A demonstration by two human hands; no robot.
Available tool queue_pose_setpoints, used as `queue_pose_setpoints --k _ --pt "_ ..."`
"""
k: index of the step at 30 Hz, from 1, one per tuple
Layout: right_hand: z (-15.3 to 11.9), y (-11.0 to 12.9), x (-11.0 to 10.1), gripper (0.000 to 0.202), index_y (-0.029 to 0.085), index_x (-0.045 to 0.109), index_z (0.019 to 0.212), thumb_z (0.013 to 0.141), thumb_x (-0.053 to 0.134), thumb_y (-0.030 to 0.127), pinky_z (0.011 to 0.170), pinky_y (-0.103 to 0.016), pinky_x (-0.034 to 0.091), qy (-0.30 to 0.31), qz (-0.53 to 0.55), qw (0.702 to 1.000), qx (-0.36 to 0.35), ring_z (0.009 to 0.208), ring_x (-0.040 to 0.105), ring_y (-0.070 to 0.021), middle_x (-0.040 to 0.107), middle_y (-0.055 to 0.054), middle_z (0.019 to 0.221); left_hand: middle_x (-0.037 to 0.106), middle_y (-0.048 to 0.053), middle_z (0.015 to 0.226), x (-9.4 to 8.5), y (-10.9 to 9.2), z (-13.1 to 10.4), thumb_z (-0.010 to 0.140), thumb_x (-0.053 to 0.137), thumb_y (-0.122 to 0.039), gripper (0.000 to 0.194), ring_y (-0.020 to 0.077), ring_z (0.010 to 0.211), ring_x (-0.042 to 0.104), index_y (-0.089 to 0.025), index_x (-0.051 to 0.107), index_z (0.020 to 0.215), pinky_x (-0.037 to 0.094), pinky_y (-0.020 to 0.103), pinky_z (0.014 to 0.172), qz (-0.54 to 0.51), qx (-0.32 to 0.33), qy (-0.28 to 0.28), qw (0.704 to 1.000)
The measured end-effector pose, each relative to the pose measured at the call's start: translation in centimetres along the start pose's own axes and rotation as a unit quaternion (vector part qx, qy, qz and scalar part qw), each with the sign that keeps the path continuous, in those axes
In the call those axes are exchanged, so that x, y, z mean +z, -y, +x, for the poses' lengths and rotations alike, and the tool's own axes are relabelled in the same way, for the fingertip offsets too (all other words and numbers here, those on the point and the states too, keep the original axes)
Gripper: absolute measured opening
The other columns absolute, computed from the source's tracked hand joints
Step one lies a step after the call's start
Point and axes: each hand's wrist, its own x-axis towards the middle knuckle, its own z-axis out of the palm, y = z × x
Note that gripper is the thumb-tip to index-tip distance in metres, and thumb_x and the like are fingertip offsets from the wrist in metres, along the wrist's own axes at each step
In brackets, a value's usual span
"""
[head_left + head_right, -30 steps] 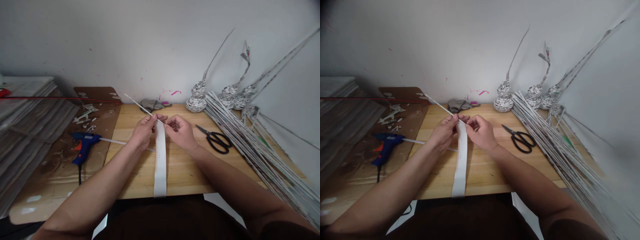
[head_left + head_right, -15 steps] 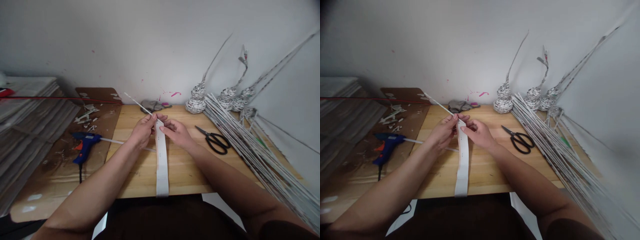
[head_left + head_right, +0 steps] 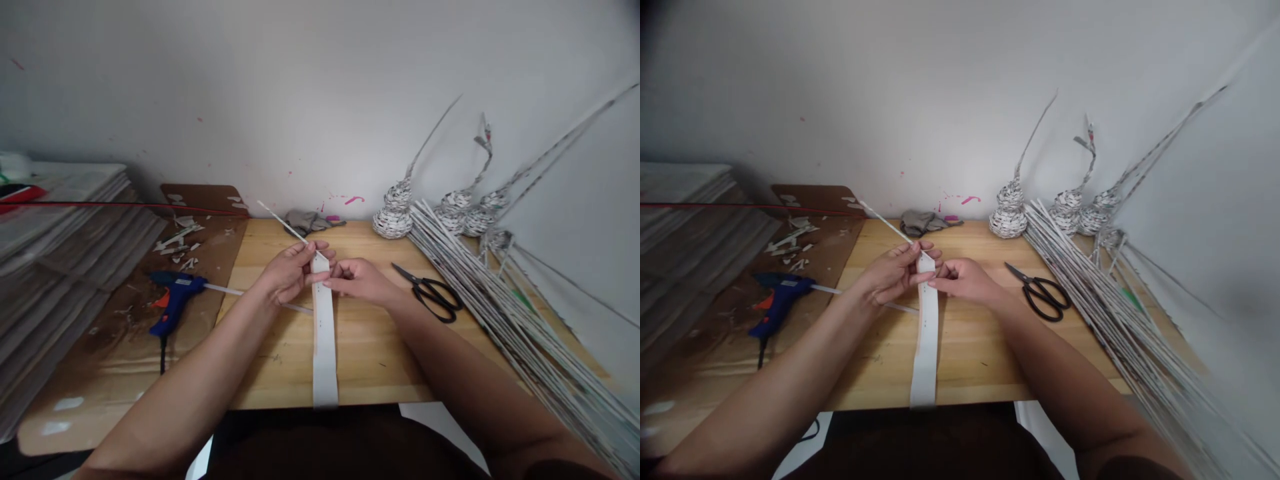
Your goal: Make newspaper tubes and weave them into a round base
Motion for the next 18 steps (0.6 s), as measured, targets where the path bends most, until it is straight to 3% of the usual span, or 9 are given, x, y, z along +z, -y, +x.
queue_pose_setpoints --k 2,6,9,13,18 --pt "0.1 0.0 -1.2 0.037 0.015 0.066 0.078 0.077 0.074 0.05 0.054 -0.022 0.038 0.014 0.014 1.0 0.013 0.058 0.053 -0.0095 0.063 0.001 0.066 0.075 0.013 0.096 0.1 0.3 0.0 0.094 0.057 -0.024 0.015 0.0174 0.075 0.072 -0.015 0.069 0.096 0.062 0.03 0.066 0.006 -0.009 0.013 1.0" --pt "0.1 0.5 -2.4 0.045 0.016 0.073 0.105 0.084 0.067 0.055 0.054 -0.021 0.039 -0.065 0.111 0.992 -0.004 0.067 0.059 -0.0099 0.071 -0.003 0.084 0.076 0.013 0.094 0.5 1.2 -0.4 0.093 0.061 -0.03 0.02 0.0184 0.071 0.073 -0.015 0.071 0.099 0.06 0.029 0.064 0.068 -0.045 0.083 0.993" --pt "-0.3 0.8 -2.0 0.046 0.016 0.071 0.114 0.085 0.066 0.052 0.052 -0.021 0.041 -0.012 0.182 0.983 -0.001 0.056 0.056 -0.0087 0.061 0.003 0.066 0.076 0.014 0.095 1.0 1.9 -1.0 0.089 0.066 -0.036 0.024 0.0196 0.074 0.073 -0.015 0.073 0.098 0.06 0.029 0.065 0.121 -0.075 0.133 0.981" --pt "-0.6 0.9 -1.4 0.047 0.012 0.071 0.112 0.087 0.064 0.051 0.042 -0.021 0.037 0.062 0.218 0.974 0.027 0.04 0.049 -0.0088 0.048 0.008 0.047 0.076 0.015 0.094 1.5 2.8 -1.4 0.085 0.07 -0.043 0.031 0.0202 0.075 0.073 -0.014 0.074 0.097 0.058 0.031 0.065 0.167 -0.097 0.17 0.966" --pt "-0.6 1.1 -1.4 0.042 0.012 0.074 0.092 0.074 0.077 0.049 0.041 -0.02 0.037 -0.001 0.247 0.968 0.047 0.041 0.048 -0.0073 0.06 0.003 0.053 0.076 0.013 0.094 1.7 3.4 -1.6 0.079 0.076 -0.044 0.032 0.0199 0.081 0.071 -0.015 0.075 0.093 0.055 0.031 0.071 0.19 -0.08 0.189 0.96"
